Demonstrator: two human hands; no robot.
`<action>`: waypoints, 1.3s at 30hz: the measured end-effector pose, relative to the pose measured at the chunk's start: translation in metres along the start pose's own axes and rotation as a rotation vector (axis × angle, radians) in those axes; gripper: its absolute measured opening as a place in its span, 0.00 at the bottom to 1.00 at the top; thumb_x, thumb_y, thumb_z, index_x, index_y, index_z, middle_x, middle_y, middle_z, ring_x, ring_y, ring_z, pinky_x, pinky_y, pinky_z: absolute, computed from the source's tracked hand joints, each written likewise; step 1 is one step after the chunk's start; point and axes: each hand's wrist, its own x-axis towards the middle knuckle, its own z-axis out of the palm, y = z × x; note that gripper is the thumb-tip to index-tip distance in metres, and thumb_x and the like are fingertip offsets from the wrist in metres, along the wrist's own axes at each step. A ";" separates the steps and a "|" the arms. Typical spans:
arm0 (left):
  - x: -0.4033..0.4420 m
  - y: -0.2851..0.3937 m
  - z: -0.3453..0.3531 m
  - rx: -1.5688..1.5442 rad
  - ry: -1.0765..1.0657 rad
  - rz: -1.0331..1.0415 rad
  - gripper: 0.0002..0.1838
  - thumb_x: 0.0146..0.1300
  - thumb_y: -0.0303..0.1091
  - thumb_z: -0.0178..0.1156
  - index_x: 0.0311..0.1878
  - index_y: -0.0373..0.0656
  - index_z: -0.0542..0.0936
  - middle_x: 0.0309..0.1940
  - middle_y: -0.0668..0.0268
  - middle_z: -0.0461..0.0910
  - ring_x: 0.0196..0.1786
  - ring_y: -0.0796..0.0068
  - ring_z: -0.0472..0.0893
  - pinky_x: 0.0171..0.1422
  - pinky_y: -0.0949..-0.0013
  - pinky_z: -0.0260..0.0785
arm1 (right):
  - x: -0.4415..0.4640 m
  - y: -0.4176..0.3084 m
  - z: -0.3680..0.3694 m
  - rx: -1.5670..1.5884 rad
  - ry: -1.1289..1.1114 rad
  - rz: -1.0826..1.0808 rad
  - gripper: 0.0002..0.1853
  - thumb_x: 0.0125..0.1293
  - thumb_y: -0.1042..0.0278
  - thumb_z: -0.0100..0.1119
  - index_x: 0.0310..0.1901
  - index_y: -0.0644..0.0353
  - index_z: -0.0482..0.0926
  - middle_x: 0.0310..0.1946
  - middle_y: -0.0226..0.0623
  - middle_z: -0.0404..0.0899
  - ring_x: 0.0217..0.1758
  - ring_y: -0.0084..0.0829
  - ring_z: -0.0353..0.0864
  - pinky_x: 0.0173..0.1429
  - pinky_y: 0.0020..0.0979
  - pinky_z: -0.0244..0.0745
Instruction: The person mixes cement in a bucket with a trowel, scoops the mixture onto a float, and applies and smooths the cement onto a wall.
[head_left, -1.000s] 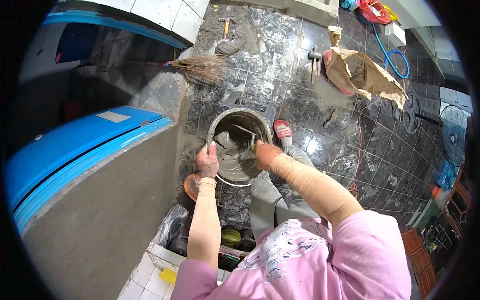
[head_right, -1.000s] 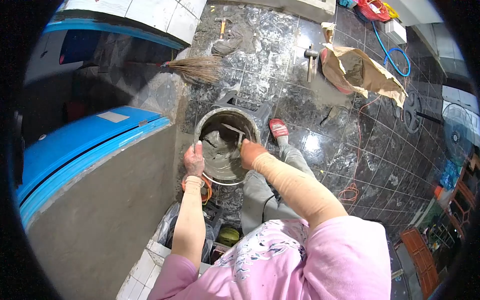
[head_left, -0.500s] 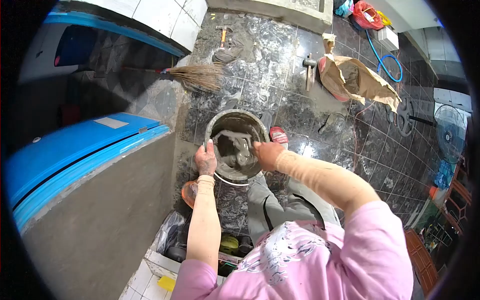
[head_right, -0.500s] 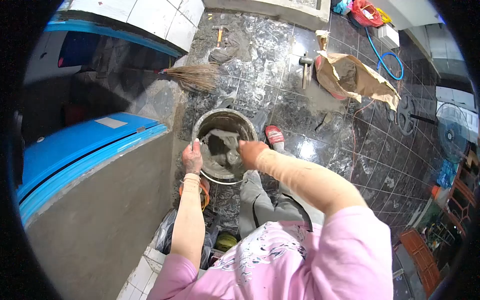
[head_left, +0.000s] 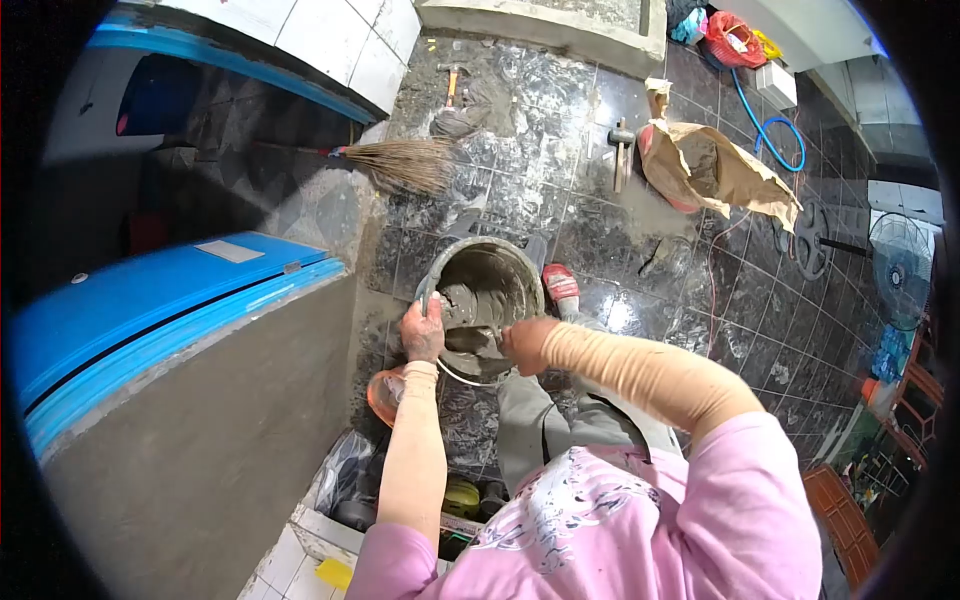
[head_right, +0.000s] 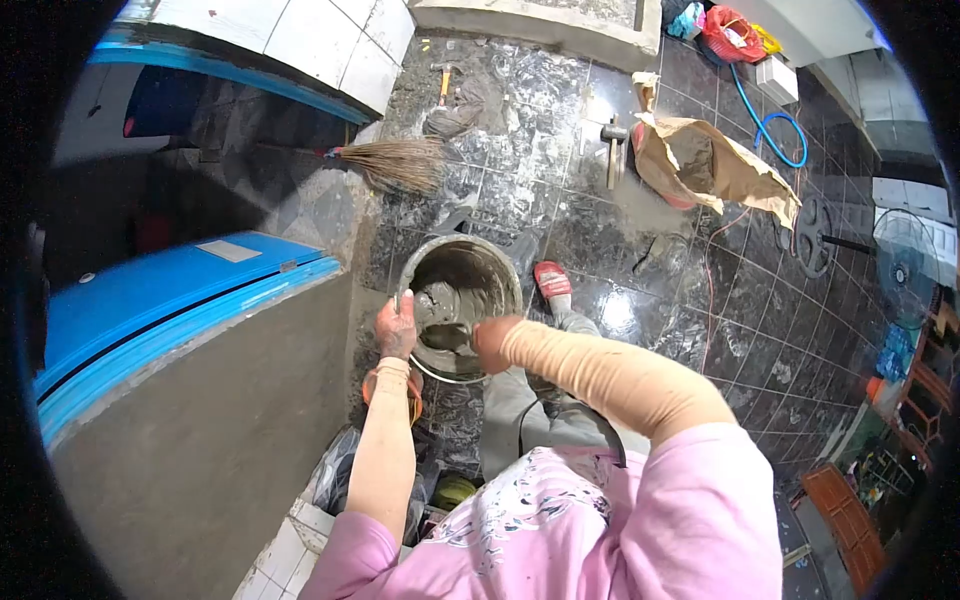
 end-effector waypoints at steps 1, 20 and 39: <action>0.004 0.001 -0.004 -0.013 -0.006 -0.012 0.25 0.66 0.54 0.54 0.34 0.37 0.80 0.30 0.44 0.79 0.37 0.42 0.79 0.42 0.51 0.69 | 0.005 0.008 -0.004 -0.085 -0.061 -0.030 0.26 0.51 0.66 0.61 0.54 0.67 0.77 0.47 0.50 0.82 0.53 0.44 0.82 0.53 0.41 0.78; -0.009 -0.026 -0.006 -0.117 0.041 -0.002 0.24 0.68 0.51 0.54 0.32 0.36 0.79 0.22 0.50 0.76 0.25 0.57 0.73 0.37 0.57 0.67 | -0.007 0.004 -0.011 -0.104 0.002 -0.159 0.27 0.53 0.65 0.59 0.56 0.66 0.74 0.45 0.50 0.82 0.52 0.44 0.82 0.51 0.43 0.79; -0.014 -0.012 0.001 -0.064 -0.011 0.045 0.22 0.66 0.52 0.55 0.35 0.38 0.80 0.30 0.45 0.79 0.37 0.40 0.78 0.43 0.50 0.69 | 0.040 0.046 0.019 -0.172 0.161 0.074 0.20 0.48 0.68 0.64 0.45 0.63 0.82 0.45 0.44 0.83 0.49 0.42 0.84 0.47 0.40 0.80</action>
